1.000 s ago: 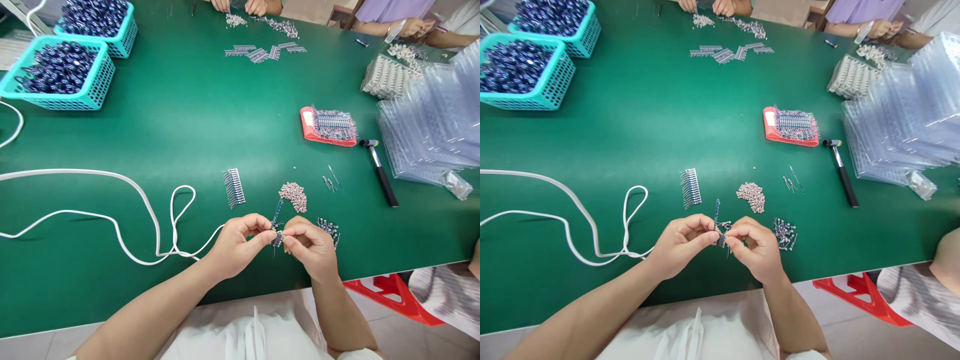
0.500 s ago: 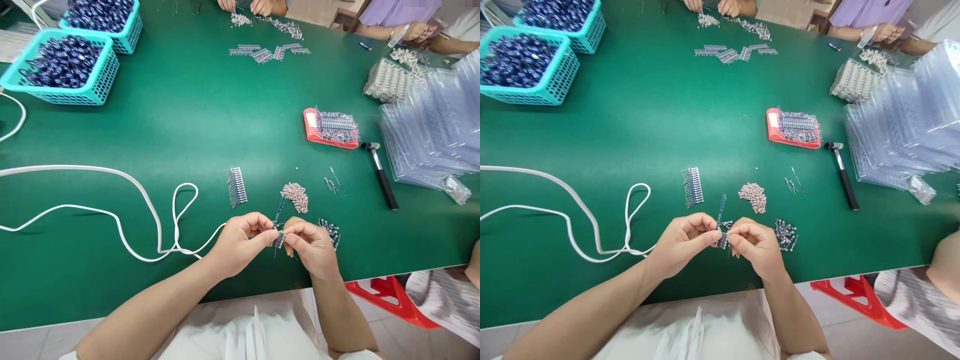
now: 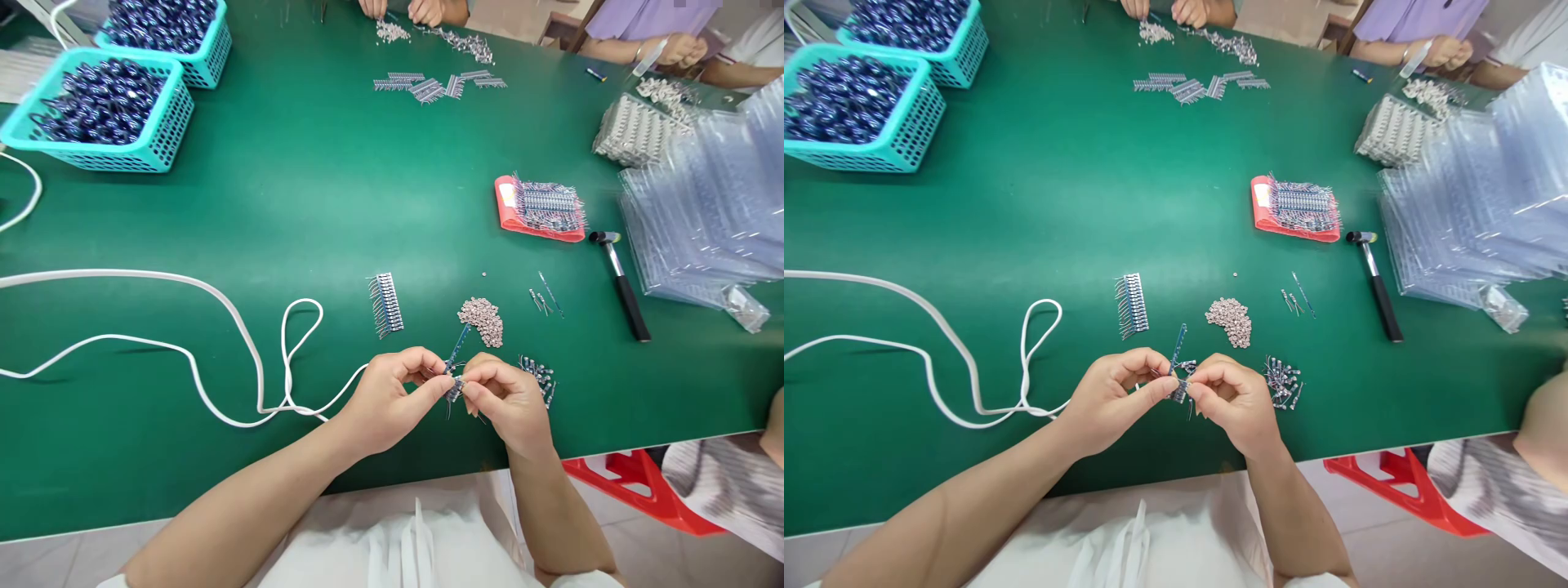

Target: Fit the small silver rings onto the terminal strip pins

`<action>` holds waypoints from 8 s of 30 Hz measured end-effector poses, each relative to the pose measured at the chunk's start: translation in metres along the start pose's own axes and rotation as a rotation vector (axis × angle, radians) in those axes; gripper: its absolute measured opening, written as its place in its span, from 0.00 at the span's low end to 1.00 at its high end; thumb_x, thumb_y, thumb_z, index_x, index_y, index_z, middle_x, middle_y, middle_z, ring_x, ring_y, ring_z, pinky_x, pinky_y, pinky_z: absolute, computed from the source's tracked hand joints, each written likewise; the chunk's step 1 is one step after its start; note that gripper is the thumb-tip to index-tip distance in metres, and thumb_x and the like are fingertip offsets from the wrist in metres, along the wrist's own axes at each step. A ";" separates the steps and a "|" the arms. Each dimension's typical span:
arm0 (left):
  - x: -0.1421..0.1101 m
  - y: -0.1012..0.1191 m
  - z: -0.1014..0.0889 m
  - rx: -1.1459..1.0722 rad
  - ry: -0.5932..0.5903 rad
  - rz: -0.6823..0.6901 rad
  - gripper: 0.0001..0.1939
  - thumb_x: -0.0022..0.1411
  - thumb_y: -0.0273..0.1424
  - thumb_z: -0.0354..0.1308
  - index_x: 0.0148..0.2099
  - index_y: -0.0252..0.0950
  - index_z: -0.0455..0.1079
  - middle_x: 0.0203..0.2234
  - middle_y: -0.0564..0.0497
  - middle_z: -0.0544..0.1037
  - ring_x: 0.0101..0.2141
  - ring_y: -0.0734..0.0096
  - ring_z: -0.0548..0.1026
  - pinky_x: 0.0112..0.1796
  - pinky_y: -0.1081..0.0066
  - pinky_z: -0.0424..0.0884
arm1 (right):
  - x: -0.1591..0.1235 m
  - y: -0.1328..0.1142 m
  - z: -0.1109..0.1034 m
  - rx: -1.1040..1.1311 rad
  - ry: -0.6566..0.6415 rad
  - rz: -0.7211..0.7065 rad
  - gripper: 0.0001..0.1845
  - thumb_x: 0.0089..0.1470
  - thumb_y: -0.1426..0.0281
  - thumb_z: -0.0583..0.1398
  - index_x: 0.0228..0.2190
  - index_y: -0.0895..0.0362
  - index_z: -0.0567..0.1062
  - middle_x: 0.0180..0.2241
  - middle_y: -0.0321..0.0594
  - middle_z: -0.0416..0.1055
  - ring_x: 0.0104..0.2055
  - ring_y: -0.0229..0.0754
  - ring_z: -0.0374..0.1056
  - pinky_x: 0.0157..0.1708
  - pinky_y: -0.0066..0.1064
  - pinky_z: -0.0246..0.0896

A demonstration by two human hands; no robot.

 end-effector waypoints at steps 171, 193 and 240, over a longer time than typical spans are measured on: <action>-0.003 -0.005 0.011 -0.344 -0.179 0.058 0.04 0.63 0.29 0.61 0.38 0.34 0.71 0.44 0.42 0.78 0.49 0.57 0.76 0.52 0.55 0.71 | -0.018 -0.043 0.007 -0.942 0.422 -0.723 0.13 0.54 0.77 0.64 0.41 0.53 0.75 0.32 0.37 0.73 0.31 0.36 0.72 0.30 0.27 0.70; -0.004 -0.001 0.009 -0.310 -0.170 0.103 0.03 0.63 0.28 0.60 0.37 0.33 0.71 0.47 0.41 0.79 0.49 0.59 0.76 0.51 0.59 0.71 | -0.018 -0.045 0.009 -0.947 0.376 -0.780 0.15 0.52 0.81 0.63 0.40 0.53 0.73 0.32 0.38 0.73 0.31 0.37 0.71 0.31 0.29 0.70; -0.002 -0.006 0.006 -0.314 -0.204 -0.005 0.07 0.63 0.32 0.61 0.39 0.34 0.70 0.43 0.43 0.79 0.47 0.58 0.77 0.50 0.57 0.72 | -0.015 -0.041 0.006 -0.850 0.299 -0.701 0.14 0.53 0.80 0.62 0.40 0.54 0.74 0.33 0.39 0.74 0.33 0.38 0.72 0.32 0.30 0.71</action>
Point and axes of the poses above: each hand's wrist, its own x-axis towards the middle knuckle, its own z-axis out of the palm, y = z × x, the point moved 6 cm from there along x, towards the middle knuckle
